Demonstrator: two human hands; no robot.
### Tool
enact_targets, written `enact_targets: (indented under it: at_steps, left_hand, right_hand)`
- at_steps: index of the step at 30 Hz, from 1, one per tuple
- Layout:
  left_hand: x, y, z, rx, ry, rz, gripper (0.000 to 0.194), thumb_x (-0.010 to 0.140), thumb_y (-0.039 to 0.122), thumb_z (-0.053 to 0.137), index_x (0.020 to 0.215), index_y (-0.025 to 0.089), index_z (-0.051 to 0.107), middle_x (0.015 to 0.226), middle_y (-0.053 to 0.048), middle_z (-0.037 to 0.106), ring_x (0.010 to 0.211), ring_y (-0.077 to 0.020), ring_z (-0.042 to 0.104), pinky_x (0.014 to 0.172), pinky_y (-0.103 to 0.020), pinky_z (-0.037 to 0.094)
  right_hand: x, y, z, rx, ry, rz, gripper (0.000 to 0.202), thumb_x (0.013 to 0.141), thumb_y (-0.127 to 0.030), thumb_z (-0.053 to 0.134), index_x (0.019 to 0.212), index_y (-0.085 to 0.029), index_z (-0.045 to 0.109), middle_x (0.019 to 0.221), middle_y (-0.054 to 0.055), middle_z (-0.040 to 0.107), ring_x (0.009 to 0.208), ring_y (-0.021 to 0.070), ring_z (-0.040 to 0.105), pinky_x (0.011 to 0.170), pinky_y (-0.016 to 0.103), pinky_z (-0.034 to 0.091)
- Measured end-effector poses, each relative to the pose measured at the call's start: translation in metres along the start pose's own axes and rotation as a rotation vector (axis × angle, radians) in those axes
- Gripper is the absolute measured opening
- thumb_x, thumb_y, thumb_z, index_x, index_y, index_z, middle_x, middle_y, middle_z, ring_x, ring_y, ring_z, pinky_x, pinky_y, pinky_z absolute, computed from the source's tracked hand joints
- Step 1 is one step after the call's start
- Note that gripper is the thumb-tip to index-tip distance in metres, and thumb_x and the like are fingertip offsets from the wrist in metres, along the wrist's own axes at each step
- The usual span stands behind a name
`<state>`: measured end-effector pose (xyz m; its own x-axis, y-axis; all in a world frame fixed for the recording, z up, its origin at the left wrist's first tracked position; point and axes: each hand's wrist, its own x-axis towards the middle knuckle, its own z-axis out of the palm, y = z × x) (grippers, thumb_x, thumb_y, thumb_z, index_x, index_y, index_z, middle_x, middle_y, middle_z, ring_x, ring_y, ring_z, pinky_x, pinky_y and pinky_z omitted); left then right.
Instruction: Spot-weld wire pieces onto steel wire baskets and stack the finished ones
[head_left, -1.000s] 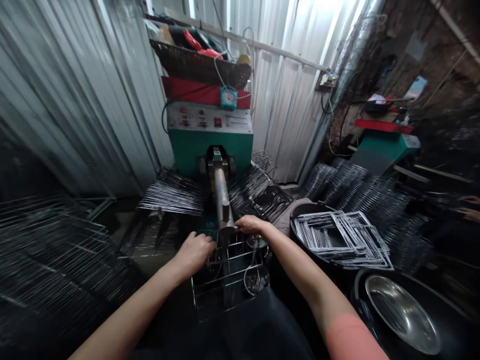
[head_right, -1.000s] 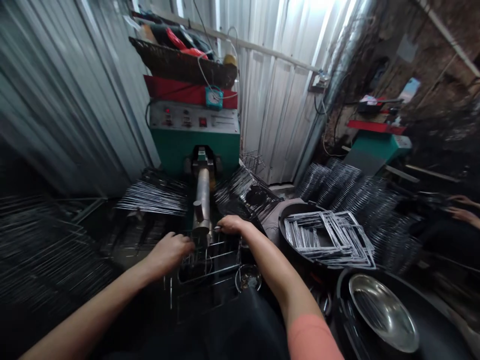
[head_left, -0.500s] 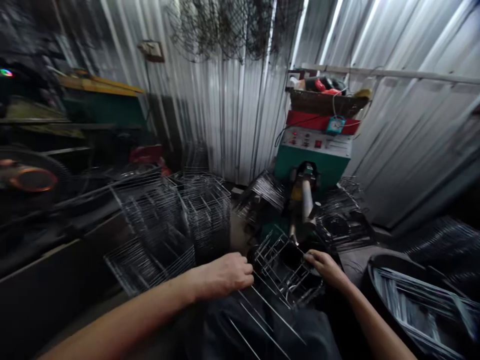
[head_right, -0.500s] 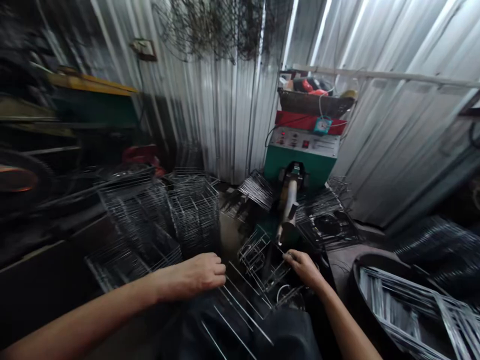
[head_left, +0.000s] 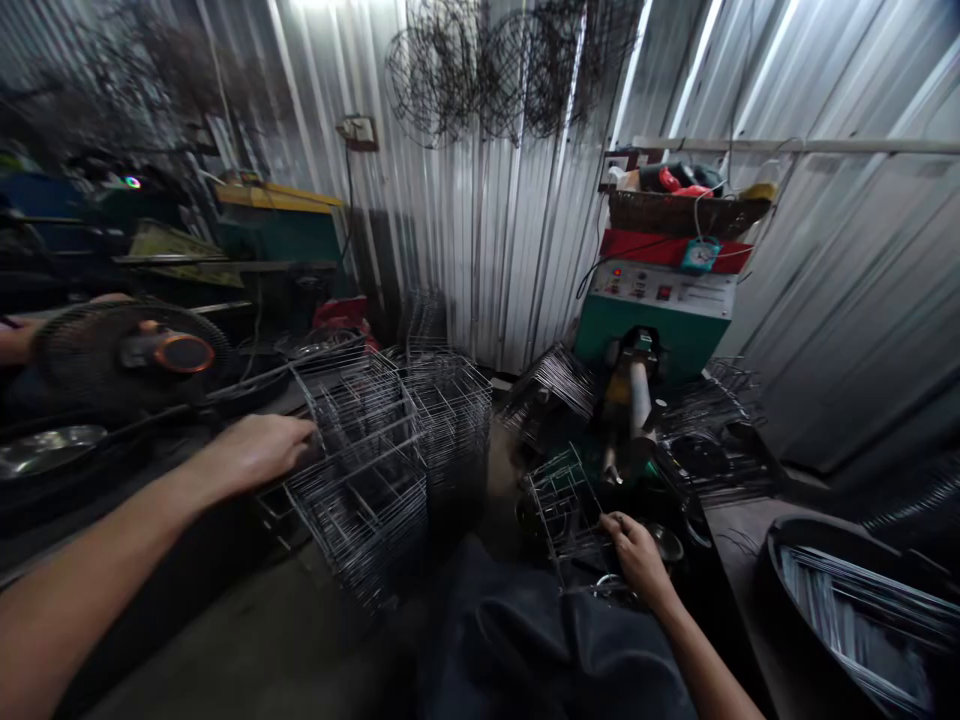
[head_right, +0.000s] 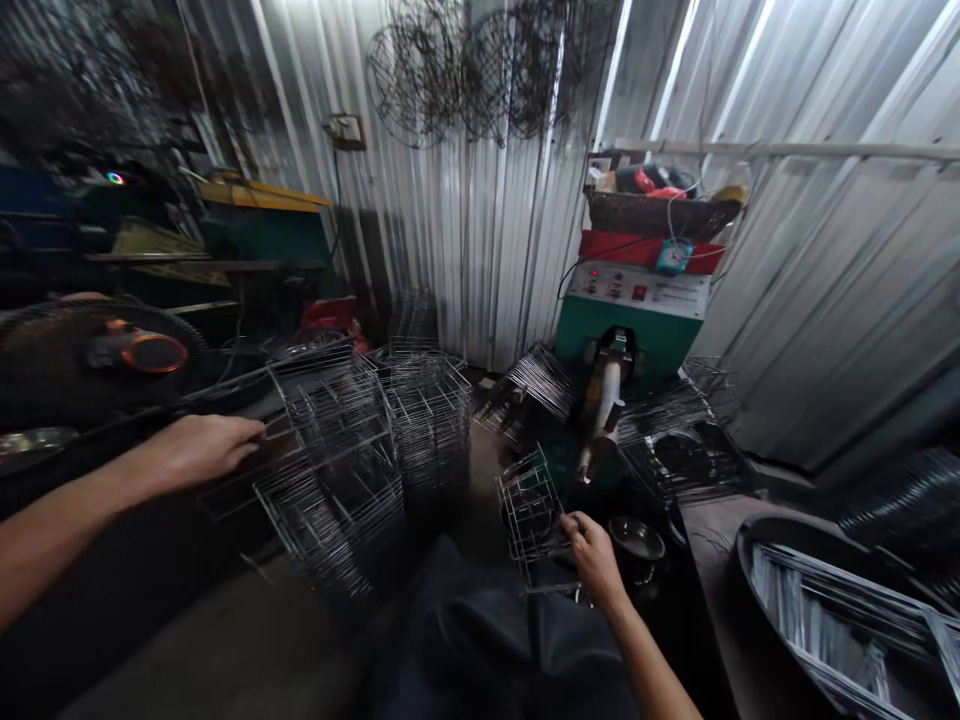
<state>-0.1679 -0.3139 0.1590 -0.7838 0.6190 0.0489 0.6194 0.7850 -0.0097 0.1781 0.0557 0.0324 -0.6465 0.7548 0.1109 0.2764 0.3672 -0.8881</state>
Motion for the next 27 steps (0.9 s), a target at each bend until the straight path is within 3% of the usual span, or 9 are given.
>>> enact_targets:
  at_steps: [2, 5, 8, 11, 14, 20, 27]
  left_hand:
    - [0.003, -0.009, 0.01, 0.087, 0.023, -0.071, 0.031, 0.09, 0.013, 0.033, 0.091, 0.013, 0.064, 0.095, -0.011, 0.071, 0.089, -0.0263, 0.065, 0.081, -0.034, 0.044]
    - [0.005, 0.003, 0.049, 0.142, 0.011, -0.091, 0.043, 0.093, 0.009, 0.02, 0.103, 0.009, 0.062, 0.112, -0.016, 0.069, 0.1, -0.0277, 0.065, 0.086, -0.037, 0.044]
    - [0.006, 0.033, 0.108, 0.133, -0.107, -0.096, 0.037, 0.093, 0.004, 0.03, 0.102, 0.011, 0.065, 0.108, -0.012, 0.071, 0.097, -0.0227, 0.066, 0.09, -0.038, 0.046]
    - [0.007, 0.059, 0.163, 0.108, -0.208, -0.096, 0.018, 0.097, 0.022, 0.05, 0.104, 0.014, 0.066, 0.106, -0.007, 0.071, 0.094, -0.0196, 0.066, 0.092, -0.041, 0.05]
    - [0.007, 0.066, 0.198, 0.084, -0.255, -0.072, 0.023, 0.095, 0.034, 0.06, 0.104, 0.015, 0.066, 0.106, -0.006, 0.07, 0.097, -0.0199, 0.065, 0.095, -0.044, 0.05]
    - [0.012, 0.046, 0.217, 0.069, -0.245, -0.054, 0.029, 0.096, 0.037, 0.057, 0.114, 0.015, 0.064, 0.11, -0.008, 0.069, 0.102, -0.0223, 0.065, 0.103, -0.051, 0.045]
    - [0.022, 0.035, 0.224, 0.023, -0.283, -0.038, 0.033, 0.095, 0.042, 0.059, 0.113, 0.015, 0.064, 0.114, -0.009, 0.067, 0.104, -0.0226, 0.064, 0.095, -0.047, 0.052]
  right_hand:
    - [-0.01, 0.001, -0.004, -0.014, -0.004, 0.006, 0.049, 0.07, -0.069, 0.052, 0.061, -0.022, 0.057, 0.063, 0.003, 0.056, 0.066, 0.0203, 0.052, 0.064, 0.031, 0.045]
    - [-0.025, 0.004, -0.013, -0.021, 0.014, 0.021, 0.05, 0.07, -0.07, 0.053, 0.061, -0.021, 0.058, 0.064, 0.004, 0.056, 0.067, 0.0201, 0.053, 0.065, 0.03, 0.046]
    - [-0.042, 0.005, -0.021, -0.018, 0.025, 0.041, 0.051, 0.07, -0.071, 0.055, 0.062, -0.021, 0.056, 0.064, 0.002, 0.054, 0.066, 0.0191, 0.051, 0.063, 0.029, 0.045]
    - [-0.057, 0.003, -0.027, -0.024, -0.001, 0.05, 0.052, 0.072, -0.072, 0.056, 0.064, -0.02, 0.055, 0.063, 0.001, 0.051, 0.064, 0.0176, 0.049, 0.062, 0.028, 0.044]
    - [-0.069, 0.002, -0.031, -0.05, -0.017, 0.046, 0.054, 0.075, -0.072, 0.055, 0.063, -0.02, 0.055, 0.061, 0.0, 0.05, 0.062, 0.0164, 0.048, 0.06, 0.027, 0.042]
    - [-0.078, -0.002, -0.027, -0.074, -0.009, 0.024, 0.057, 0.076, -0.074, 0.055, 0.065, -0.019, 0.058, 0.063, 0.001, 0.051, 0.063, 0.0164, 0.048, 0.061, 0.027, 0.042]
    - [-0.082, -0.015, -0.007, -0.062, -0.038, 0.015, 0.057, 0.076, -0.075, 0.055, 0.067, -0.019, 0.059, 0.064, 0.001, 0.052, 0.063, 0.0167, 0.049, 0.06, 0.027, 0.042]
